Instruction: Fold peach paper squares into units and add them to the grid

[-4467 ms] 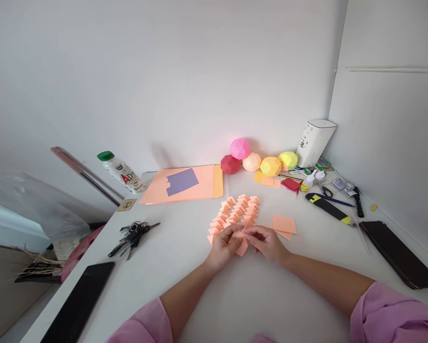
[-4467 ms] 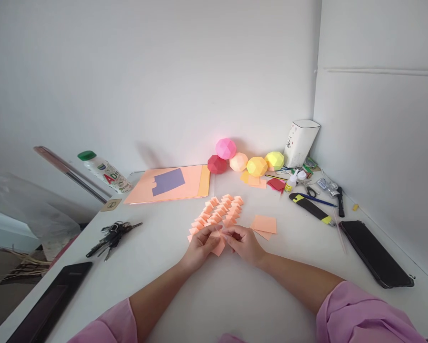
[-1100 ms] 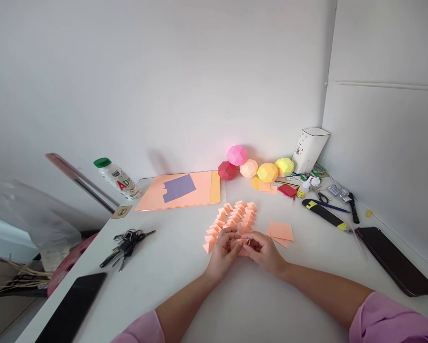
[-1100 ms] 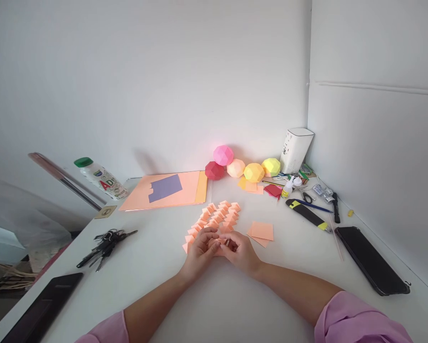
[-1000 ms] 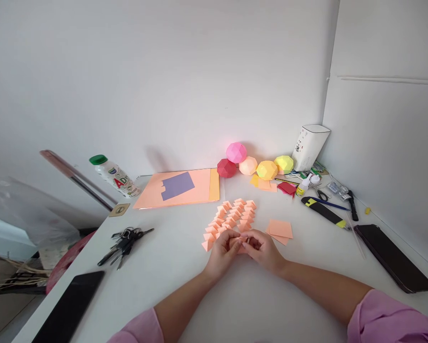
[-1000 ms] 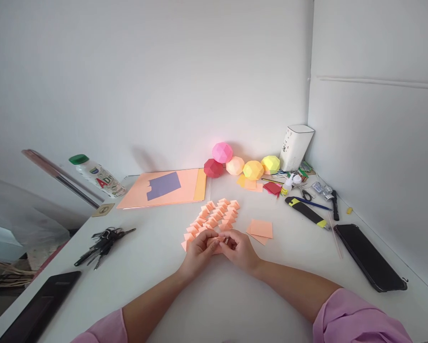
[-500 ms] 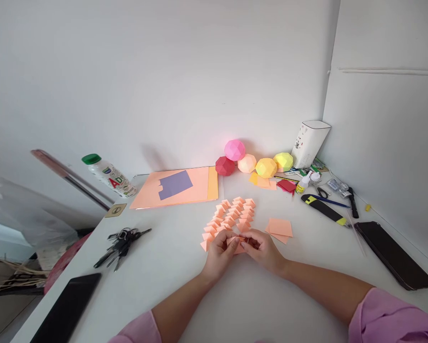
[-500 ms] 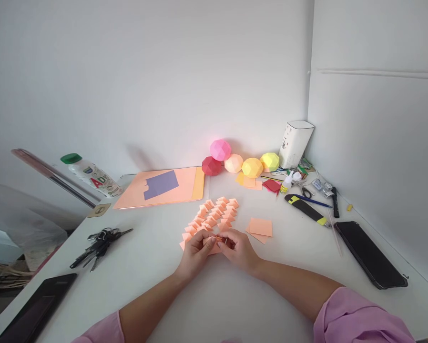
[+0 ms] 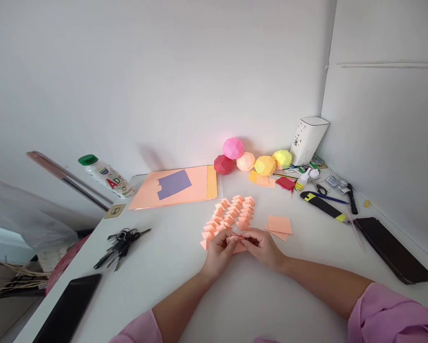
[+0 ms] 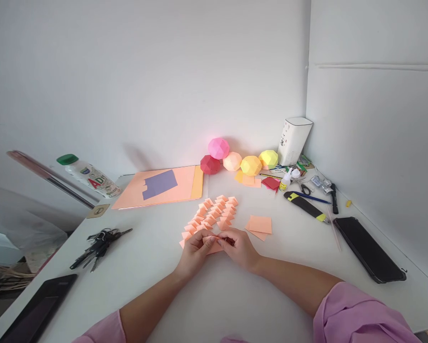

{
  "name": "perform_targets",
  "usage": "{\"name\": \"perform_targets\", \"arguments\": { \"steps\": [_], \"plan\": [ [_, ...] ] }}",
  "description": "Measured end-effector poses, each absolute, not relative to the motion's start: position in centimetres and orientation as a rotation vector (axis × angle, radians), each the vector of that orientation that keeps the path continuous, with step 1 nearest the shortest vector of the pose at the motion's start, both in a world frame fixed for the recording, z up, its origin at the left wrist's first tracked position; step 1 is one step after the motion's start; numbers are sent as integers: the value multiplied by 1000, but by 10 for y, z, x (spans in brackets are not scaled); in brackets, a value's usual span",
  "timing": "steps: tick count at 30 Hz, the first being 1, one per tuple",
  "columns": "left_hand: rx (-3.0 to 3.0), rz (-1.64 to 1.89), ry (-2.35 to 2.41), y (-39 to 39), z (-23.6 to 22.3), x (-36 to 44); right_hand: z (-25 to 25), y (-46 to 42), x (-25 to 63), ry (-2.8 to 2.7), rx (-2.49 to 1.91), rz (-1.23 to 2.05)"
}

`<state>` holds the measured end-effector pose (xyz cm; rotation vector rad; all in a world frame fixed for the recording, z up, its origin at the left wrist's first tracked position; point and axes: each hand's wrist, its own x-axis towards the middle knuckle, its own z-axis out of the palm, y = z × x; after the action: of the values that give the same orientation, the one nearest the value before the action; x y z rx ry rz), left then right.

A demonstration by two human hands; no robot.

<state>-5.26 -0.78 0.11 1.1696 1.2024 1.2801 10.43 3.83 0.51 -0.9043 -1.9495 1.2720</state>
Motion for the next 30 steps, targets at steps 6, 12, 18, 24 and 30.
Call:
{"name": "perform_targets", "arguments": {
  "steps": [6, 12, 18, 24, 30],
  "plan": [
    [1190, 1310, 1183, -7, -2, -53, 5, 38, 105, -1888, -926, 1368],
    [1190, 1336, 1159, -8, -4, -53, 1, 40, 104, -1803, -921, 1469],
    [1172, 1307, 1192, -8, -1, -53, -2, 40, 105, -1769, -940, 1509],
    [1147, 1200, 1268, -9, 0, -51, 7, 38, 105, -1764, -961, 1496],
    [1154, 1155, 1287, -10, 2, -48, 5, 39, 105, -1801, -936, 1483]
  ]
}}
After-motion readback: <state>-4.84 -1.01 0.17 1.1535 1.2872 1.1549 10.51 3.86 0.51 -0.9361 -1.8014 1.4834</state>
